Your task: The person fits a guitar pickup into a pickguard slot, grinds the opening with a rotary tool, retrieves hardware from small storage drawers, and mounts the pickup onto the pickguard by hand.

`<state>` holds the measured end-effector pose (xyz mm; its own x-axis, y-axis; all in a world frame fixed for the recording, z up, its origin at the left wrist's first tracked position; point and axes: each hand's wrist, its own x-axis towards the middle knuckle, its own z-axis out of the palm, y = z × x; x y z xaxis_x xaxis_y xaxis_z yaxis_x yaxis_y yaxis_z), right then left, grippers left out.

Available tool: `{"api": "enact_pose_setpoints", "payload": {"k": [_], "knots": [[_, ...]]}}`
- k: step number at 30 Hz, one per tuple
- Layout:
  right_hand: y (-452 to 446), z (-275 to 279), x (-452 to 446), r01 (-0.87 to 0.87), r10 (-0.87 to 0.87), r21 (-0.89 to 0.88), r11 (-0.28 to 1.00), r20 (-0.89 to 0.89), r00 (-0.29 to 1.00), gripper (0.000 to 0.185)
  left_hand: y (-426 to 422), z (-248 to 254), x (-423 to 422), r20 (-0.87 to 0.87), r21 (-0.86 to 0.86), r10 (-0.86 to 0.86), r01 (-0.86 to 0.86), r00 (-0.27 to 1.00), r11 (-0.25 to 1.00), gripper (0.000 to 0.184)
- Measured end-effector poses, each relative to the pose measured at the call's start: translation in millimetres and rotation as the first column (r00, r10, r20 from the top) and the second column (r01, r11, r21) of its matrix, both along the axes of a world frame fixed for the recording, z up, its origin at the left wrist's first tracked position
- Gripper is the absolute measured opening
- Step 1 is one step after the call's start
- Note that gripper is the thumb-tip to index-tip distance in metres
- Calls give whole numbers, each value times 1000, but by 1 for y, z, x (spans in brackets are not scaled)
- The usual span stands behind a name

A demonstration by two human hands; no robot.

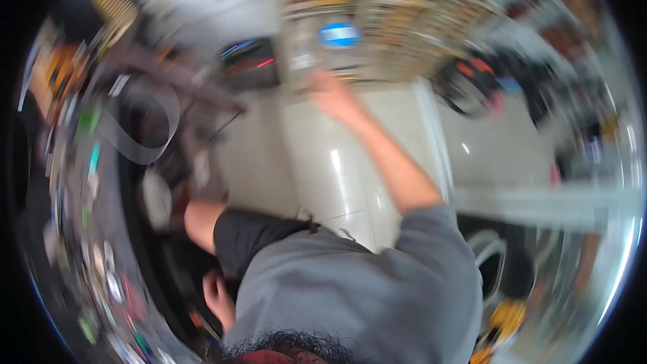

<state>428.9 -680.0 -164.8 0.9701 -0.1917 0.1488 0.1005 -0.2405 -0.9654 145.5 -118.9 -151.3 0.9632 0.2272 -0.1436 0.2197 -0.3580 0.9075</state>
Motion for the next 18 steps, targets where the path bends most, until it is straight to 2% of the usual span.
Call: {"api": "enact_pose_setpoints", "payload": {"k": [1,2,3,4,6,7,8,9,10,12,13,15,18], "knots": [[-19,10,-3,-121,13,-347,930,-298,955,48,-18,28,14,-66,64,27,-23,997,998,11],[-35,-10,0,-135,-36,-411,901,-383,923,48,-23,23,17,42,83,38,-41,998,996,10],[-39,-15,5,-70,-77,-340,938,-400,913,47,-28,39,22,67,145,19,-29,998,989,12],[-41,-8,9,-11,5,-9,1000,-494,870,30,-28,47,22,87,134,-2,-10,996,991,14],[-43,-14,34,117,-24,126,985,-573,819,8,-26,51,14,136,167,-18,-5,991,986,14],[-59,-30,52,189,-49,182,965,-581,813,12,-25,54,8,145,190,14,-41,989,981,14],[-94,-52,81,189,2,243,952,-620,785,37,-24,56,2,152,212,27,-60,988,976,15],[-104,-21,83,138,108,316,939,-649,753,15,-29,62,-14,171,215,62,-99,983,972,15],[-124,-22,110,103,83,232,967,-670,737,49,-31,64,-20,179,211,93,-131,979,969,15],[-138,-19,160,66,76,173,983,-701,709,23,-29,63,-31,154,214,132,-164,979,963,14],[-132,-12,169,-30,-1,-31,999,-716,698,21,-26,61,-37,141,217,136,-164,981,962,14],[-116,4,201,-202,-163,-430,880,-672,722,20,-23,58,-47,128,240,130,-158,983,958,16],[3,32,173,-519,161,-433,737,-634,756,20,-13,59,-56,92,331,108,-133,990,934,18]]}}
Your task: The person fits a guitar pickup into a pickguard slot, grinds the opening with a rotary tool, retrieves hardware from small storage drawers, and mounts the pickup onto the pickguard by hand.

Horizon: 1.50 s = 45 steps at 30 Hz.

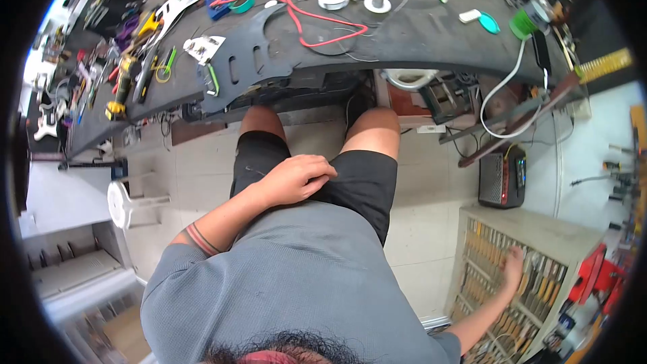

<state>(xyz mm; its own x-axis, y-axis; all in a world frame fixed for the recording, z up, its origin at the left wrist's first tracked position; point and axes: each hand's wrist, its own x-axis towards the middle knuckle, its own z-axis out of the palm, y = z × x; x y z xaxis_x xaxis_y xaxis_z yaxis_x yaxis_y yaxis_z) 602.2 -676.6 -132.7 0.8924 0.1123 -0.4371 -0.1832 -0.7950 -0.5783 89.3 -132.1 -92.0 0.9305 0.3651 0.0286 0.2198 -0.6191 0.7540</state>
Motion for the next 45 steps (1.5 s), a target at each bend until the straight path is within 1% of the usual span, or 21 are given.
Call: {"api": "enact_pose_setpoints", "payload": {"k": [3,5,6,8,9,10,12,14,16,18,21,24,25,28,29,31,36,38,42,44,45], "knots": [[172,17,-60,-438,480,324,839,-58,876,12,19,-32,-6,-86,23,54,-52,995,998,24],[294,37,-131,-557,629,392,732,-78,773,15,34,-73,-13,-276,90,99,-77,956,993,29],[342,37,-162,-675,749,416,609,-22,662,21,40,-101,-18,-362,129,126,-85,924,988,32],[421,38,-234,-754,886,530,388,11,464,24,52,-133,-18,-746,65,71,-34,663,997,42],[451,35,-267,-790,941,561,248,53,333,24,58,-151,-20,-780,-35,4,-50,626,998,44],[478,33,-296,-804,976,584,107,94,198,24,59,-176,-26,-805,-139,-72,-68,589,988,46],[529,48,-345,-855,976,494,-157,212,-56,23,53,-288,-51,-639,-434,-293,-18,711,901,61],[569,50,-381,-822,974,530,-208,31,-226,22,50,-304,-65,-547,-615,-336,-96,767,782,60],[604,29,-404,-805,933,474,-357,129,-337,24,59,-293,-72,-543,-682,-328,-179,773,709,58],[632,24,-419,-876,921,296,-381,39,-388,29,69,-284,-73,-548,-700,-316,-218,775,680,57],[655,-10,-425,-934,909,218,-283,-248,-333,28,88,-271,-72,-546,-707,-295,-243,784,664,55],[659,-36,-416,-929,966,282,-239,-31,-258,36,107,-249,-68,-554,-686,-253,-262,793,679,53],[662,-34,-418,-956,972,236,-176,-109,-206,44,115,-243,-67,-558,-673,-234,-269,796,689,52],[671,-15,-416,-979,963,176,-102,-229,-141,37,135,-226,-85,-580,-623,-170,-300,797,722,50],[663,-34,-416,-981,989,182,-59,-123,-82,37,142,-224,-93,-589,-602,-144,-312,795,735,49],[663,-40,-414,-982,996,183,-52,-61,-64,37,154,-223,-108,-602,-562,-95,-337,793,756,48],[659,-64,-418,-985,995,145,-95,-3,-96,37,164,-235,-81,-542,-420,69,-341,838,841,45],[648,-72,-427,-988,998,143,-60,-19,-63,37,171,-233,-64,-497,-334,145,-342,856,878,44],[629,-55,-436,-980,981,174,101,-182,69,35,181,-188,-99,-382,-148,257,-333,888,931,41],[634,-6,-433,-940,936,281,195,-338,93,30,178,-143,-139,-356,-95,242,-292,903,952,40],[628,-6,-428,-928,963,329,174,-254,90,27,180,-111,-156,-430,-147,195,-281,882,948,40]]}}
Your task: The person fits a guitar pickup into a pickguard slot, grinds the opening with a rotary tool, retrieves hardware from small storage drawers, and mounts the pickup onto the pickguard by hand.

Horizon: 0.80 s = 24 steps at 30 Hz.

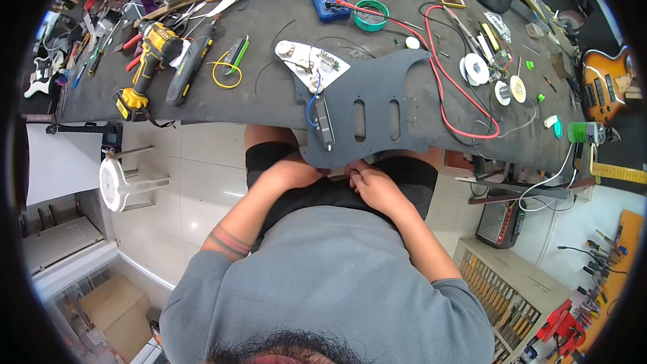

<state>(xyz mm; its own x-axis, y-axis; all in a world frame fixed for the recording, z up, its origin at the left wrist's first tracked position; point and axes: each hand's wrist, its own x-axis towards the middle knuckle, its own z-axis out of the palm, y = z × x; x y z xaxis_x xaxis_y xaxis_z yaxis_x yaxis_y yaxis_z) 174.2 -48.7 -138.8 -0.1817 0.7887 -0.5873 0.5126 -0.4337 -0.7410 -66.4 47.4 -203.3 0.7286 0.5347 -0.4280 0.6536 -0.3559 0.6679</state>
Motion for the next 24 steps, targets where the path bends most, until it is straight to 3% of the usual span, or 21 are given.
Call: {"api": "enact_pose_setpoints", "payload": {"k": [2,4,6,8,9,11,13,18,21,24], "knots": [[-15,0,12,28,-17,180,983,-65,998,20,6,79,-39,-71,-145,-90,79,993,986,38],[-26,15,21,-67,48,412,909,56,997,16,11,154,-76,98,-195,-59,77,993,978,38],[-34,29,27,-137,68,541,830,146,987,14,15,216,-101,266,-208,131,-76,955,975,32],[-43,43,35,-157,47,587,794,198,979,13,23,261,-110,459,46,210,-259,864,965,26],[-46,57,37,-161,66,538,827,190,980,12,30,274,-111,506,-36,353,-390,787,920,26],[-51,88,42,-157,90,432,888,172,981,13,60,289,-107,507,212,298,-452,809,866,25],[-56,102,53,-103,77,440,892,78,994,17,108,288,-99,416,371,268,-431,869,823,27],[-73,139,80,95,-60,504,859,-85,995,22,190,261,-80,52,501,302,-287,952,817,37],[-81,147,102,315,-212,473,823,-258,943,20,198,261,-68,-170,391,294,-209,941,896,40],[-77,150,119,510,-388,462,725,-338,857,21,212,248,-72,-160,409,286,-200,945,891,41]]}}
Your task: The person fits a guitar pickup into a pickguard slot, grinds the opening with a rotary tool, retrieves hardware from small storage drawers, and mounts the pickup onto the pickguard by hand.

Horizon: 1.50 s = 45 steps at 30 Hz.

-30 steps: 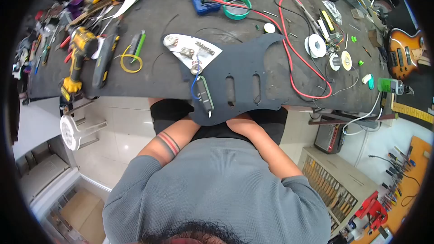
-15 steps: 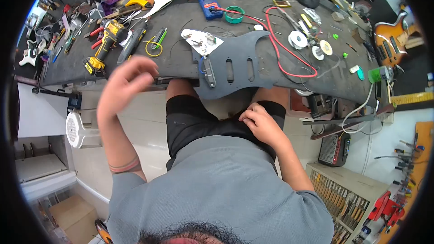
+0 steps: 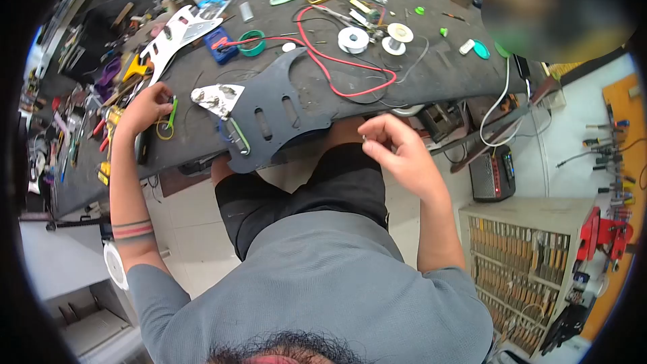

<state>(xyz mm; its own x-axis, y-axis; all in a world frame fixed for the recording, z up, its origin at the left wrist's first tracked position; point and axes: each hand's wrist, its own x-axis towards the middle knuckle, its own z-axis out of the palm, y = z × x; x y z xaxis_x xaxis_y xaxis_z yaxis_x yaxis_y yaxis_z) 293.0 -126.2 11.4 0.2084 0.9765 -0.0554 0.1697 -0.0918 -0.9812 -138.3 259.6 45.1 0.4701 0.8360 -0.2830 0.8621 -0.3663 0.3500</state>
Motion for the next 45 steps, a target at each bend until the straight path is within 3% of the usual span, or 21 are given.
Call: {"api": "enact_pose_setpoints", "payload": {"k": [3,6,9,13,15,18,22,23,26,29,31,33,37,41,45], "knots": [[16,5,17,135,-138,28,990,256,957,16,5,-4,5,50,-66,55,-51,997,996,41],[33,9,36,193,-279,233,953,432,858,15,0,2,12,6,-80,78,-77,997,994,38],[60,19,46,238,-344,276,931,447,826,15,-9,10,21,13,-69,67,-66,998,995,37],[142,28,48,-54,-257,377,925,722,643,12,-15,9,21,43,-44,58,-56,997,997,37],[195,14,51,-248,-243,407,879,830,502,12,-13,0,7,228,-96,101,-81,968,992,34],[252,-8,53,-311,-160,243,919,950,269,11,-46,19,-7,412,-2,137,-150,901,989,34],[270,-16,54,-282,-121,140,949,989,85,13,-129,34,-42,826,24,158,-314,541,949,41],[272,-18,55,-268,-119,138,954,989,86,14,-146,27,-64,890,-21,176,-347,422,938,43],[274,-25,60,-227,-119,134,965,990,81,14,-189,-3,-106,996,-35,31,-43,-84,998,50],[276,-25,59,-243,-197,203,949,979,48,14,-216,-14,-93,956,-168,194,132,-220,977,49],[281,-23,56,-259,-192,218,941,974,120,16,-229,-24,-78,963,-232,230,1,-138,973,49],[288,-21,53,-254,-166,202,946,974,154,18,-240,-26,-64,951,-288,279,-57,-137,956,47],[295,-15,46,-217,-16,56,975,983,184,19,-247,-38,-51,931,-317,323,62,-172,946,47],[303,-15,51,-204,-33,48,978,996,78,16,-255,-36,-32,926,-376,373,-89,-57,922,37],[268,8,37,-222,-215,313,924,902,375,15,-262,-34,-24,949,-302,312,-180,32,936,38]]}}
